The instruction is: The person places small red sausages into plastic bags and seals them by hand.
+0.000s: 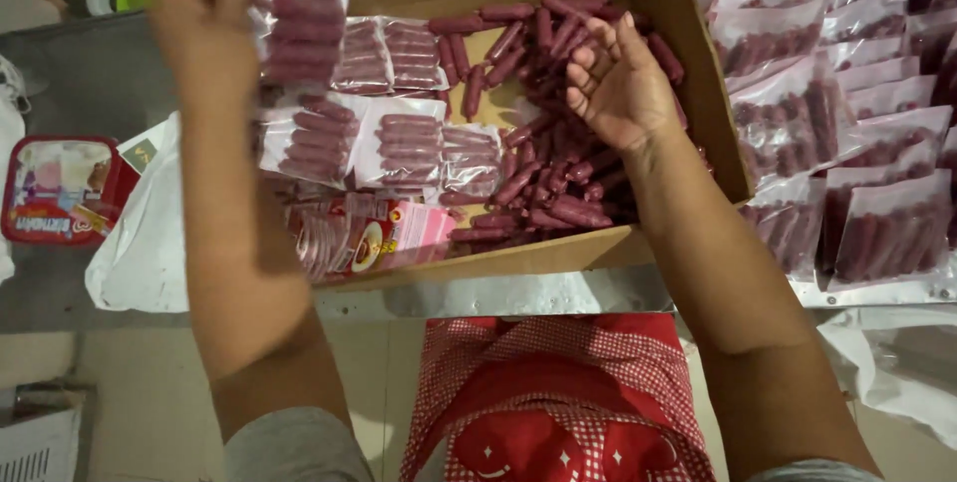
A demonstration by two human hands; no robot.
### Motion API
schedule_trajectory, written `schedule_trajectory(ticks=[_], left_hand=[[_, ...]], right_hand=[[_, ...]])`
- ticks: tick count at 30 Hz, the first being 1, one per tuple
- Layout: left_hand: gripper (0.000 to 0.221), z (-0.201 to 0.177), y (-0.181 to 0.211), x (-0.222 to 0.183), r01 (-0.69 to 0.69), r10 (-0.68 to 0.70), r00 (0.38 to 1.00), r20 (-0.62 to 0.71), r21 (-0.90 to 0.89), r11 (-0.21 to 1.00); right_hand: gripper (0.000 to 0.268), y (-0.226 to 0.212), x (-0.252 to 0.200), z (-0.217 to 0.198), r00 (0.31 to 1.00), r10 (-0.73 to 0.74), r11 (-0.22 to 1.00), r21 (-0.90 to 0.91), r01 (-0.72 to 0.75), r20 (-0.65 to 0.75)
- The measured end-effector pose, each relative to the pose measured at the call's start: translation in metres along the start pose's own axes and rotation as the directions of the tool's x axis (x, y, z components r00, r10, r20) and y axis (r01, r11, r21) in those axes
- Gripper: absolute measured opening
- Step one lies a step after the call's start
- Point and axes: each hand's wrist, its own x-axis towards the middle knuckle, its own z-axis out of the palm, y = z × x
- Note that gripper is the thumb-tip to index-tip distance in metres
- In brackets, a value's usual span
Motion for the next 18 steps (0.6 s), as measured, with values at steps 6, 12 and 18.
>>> schedule_trajectory(ticks=[6,12,18], left_hand=[[0.019,-0.028,0.044,-0.054,0.660,-0.679,0.733,0.035,0.203,0.723],[0.025,-0.026,-0.052,-0.109,0.441,-0.475,0.878,0.065,0.278,0.853],[0.027,-0.043,0.099,-0.095,0.623,-0.753,0.619,0.223,0.445,0.643]], right_hand=[[0.028,-0.002,-0.003,0.005,0.994,0.019,1.000,0.003,-0.019,-0.110],[0.031,0.003,0.005,-0.003,0.995,0.006,1.000,-0.018,-0.008,-0.098],[0.027,0.001,0.009,-0.008,0.994,0.024,0.999,-0.038,-0.028,-0.107]])
